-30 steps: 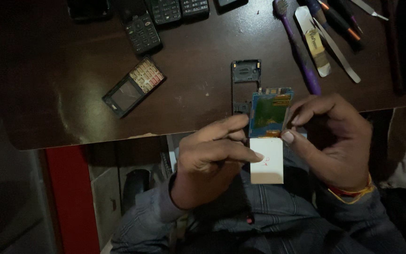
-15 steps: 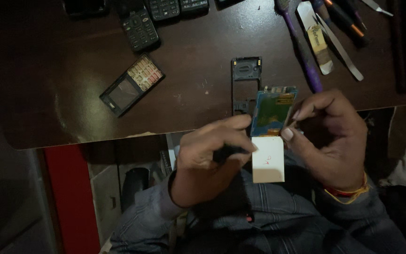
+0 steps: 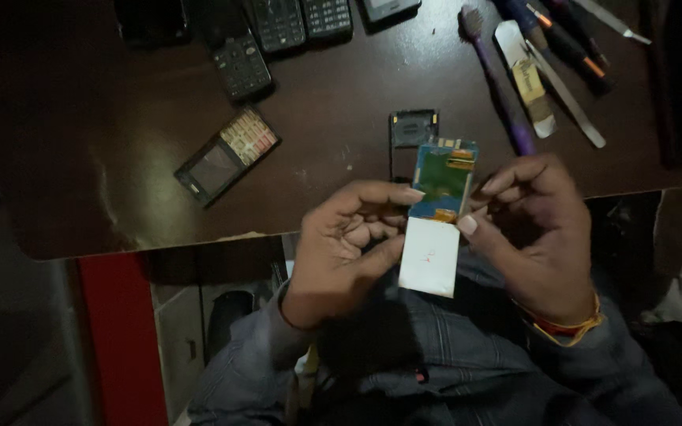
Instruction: The person disassembles a feature phone on a workbench, brushing the exposed circuit board with a toothbrush, then uses tweezers to work inside the phone housing and keypad area. They handle the screen, board, and housing parts, reassembling the phone and placing the board back on the bench.
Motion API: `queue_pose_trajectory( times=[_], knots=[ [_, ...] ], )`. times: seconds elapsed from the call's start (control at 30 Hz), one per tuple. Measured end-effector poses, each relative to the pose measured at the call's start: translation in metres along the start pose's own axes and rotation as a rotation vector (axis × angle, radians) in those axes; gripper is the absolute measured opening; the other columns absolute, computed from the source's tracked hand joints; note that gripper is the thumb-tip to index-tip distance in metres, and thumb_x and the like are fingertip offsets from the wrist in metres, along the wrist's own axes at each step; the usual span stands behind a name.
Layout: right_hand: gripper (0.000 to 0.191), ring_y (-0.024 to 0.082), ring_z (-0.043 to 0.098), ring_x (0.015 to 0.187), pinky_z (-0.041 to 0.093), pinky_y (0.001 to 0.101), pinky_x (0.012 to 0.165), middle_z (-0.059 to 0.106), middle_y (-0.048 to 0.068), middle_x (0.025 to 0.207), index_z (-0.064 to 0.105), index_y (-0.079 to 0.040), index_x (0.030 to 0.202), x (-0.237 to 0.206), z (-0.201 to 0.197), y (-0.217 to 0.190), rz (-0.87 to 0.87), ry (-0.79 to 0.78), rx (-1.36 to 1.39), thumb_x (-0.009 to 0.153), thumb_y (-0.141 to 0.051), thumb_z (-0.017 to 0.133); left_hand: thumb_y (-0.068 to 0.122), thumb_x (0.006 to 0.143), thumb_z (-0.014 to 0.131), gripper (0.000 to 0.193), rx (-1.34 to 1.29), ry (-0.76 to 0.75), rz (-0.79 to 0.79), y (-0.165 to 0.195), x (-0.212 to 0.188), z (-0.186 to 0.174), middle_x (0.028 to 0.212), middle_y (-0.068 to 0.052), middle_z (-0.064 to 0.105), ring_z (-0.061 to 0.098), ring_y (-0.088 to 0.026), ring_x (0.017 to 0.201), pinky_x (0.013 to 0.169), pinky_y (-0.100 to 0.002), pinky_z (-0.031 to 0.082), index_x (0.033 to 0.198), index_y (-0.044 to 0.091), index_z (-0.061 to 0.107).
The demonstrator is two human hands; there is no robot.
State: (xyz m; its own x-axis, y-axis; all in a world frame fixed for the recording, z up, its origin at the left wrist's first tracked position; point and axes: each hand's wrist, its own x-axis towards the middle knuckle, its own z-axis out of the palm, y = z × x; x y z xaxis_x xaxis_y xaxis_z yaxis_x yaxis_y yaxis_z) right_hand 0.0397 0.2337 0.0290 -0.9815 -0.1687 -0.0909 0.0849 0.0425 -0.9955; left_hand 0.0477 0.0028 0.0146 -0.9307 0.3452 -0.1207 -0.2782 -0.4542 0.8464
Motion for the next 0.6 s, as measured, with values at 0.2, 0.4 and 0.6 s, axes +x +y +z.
queue_pose_trajectory(
  times=[0.2,0.4,0.6],
  knots=[
    [0.019,0.013,0.07,0.098,0.059,0.0268,0.08,0.07,0.008,0.108,0.059,-0.002,0.114,0.019,-0.019,-0.025,-0.167,0.248,-0.417,0.099,-0.004,0.072,-0.014,0.095,0.066,0.043,0.125,0.077,0.023,0.011,0.012,-0.007,0.137,-0.016,0.066,0.07,-0.021,0.119,0.098,-0.035,0.062,0.136,-0.002,0.062],
    [0.01,0.025,0.069,0.085,0.052,0.0329,0.066,0.068,0.016,0.101,0.07,0.001,0.109,0.034,-0.048,-0.038,-0.358,0.328,-1.034,0.103,-0.001,0.077,-0.013,0.095,0.068,0.048,0.264,0.093,0.143,0.017,0.019,-0.027,0.147,-0.015,0.06,0.067,-0.016,0.119,0.104,-0.032,0.06,0.141,-0.001,0.062],
    [0.021,0.029,0.065,0.087,0.05,0.0385,0.069,0.064,0.014,0.099,0.071,-0.001,0.113,0.04,-0.032,-0.007,-0.347,0.276,-1.106,0.102,-0.013,0.084,-0.009,0.094,0.071,0.048,0.353,0.107,0.103,0.014,0.026,-0.04,0.146,-0.015,0.062,0.067,-0.013,0.114,0.097,-0.029,0.06,0.14,0.003,0.065]
  ],
)
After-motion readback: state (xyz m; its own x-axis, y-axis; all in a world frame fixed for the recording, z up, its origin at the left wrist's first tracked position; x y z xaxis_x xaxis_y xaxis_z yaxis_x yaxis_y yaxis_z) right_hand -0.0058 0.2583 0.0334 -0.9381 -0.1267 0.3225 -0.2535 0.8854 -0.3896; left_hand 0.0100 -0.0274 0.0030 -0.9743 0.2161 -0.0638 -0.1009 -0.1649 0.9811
